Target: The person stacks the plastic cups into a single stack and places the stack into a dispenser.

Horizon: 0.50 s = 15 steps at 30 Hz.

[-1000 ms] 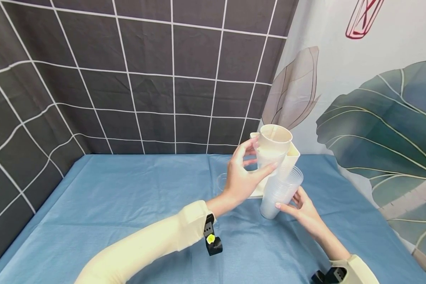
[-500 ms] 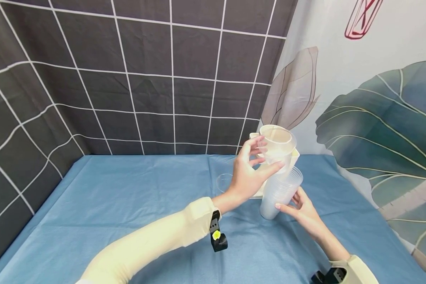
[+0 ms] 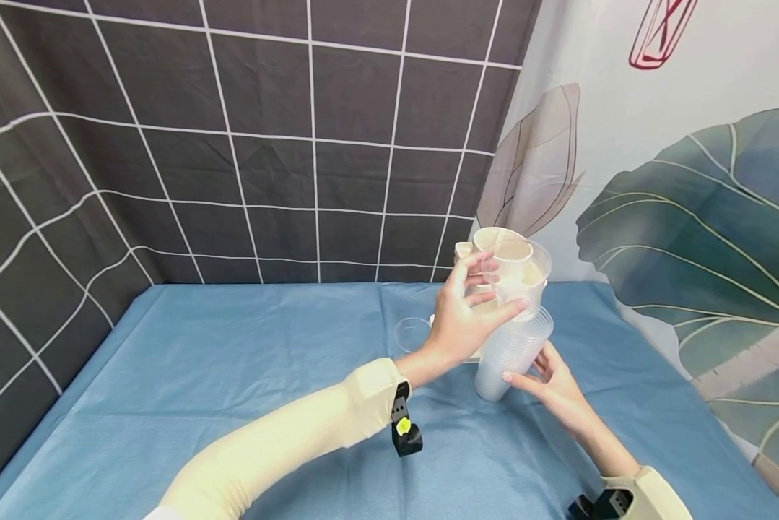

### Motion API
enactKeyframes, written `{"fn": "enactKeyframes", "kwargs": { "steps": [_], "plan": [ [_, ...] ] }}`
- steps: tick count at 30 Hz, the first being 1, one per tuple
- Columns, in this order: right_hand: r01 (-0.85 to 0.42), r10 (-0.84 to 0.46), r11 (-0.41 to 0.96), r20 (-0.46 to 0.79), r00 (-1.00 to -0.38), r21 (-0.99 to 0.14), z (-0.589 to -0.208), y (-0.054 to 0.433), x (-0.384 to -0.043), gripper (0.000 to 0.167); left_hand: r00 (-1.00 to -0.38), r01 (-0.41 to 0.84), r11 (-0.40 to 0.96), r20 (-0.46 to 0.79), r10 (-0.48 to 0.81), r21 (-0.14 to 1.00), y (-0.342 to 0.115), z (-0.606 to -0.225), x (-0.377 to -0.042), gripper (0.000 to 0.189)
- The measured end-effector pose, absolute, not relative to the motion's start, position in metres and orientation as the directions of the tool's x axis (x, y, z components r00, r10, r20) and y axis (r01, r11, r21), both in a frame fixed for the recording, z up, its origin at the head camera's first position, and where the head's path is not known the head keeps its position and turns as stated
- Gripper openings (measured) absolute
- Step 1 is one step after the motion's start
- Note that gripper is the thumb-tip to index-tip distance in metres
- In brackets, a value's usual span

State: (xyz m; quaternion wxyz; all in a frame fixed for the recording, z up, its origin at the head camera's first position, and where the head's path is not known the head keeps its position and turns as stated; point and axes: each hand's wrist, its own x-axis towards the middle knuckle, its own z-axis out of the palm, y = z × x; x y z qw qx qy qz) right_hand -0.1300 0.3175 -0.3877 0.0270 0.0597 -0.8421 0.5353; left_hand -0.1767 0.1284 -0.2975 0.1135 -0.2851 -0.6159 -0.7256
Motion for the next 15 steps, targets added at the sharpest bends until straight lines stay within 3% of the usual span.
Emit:
{"fn": "enactKeyframes", "kwargs": {
  "steps": [15],
  "plan": [
    [-0.127,-0.066,0.397,0.109,-0.992,-0.909,-0.3874,0.3168,-0.13,0.079,-0.778,0.561,-0.204,0.595,0.204,0.803,0.132,-0.3036,-0.1814,0.073]
  ]
}}
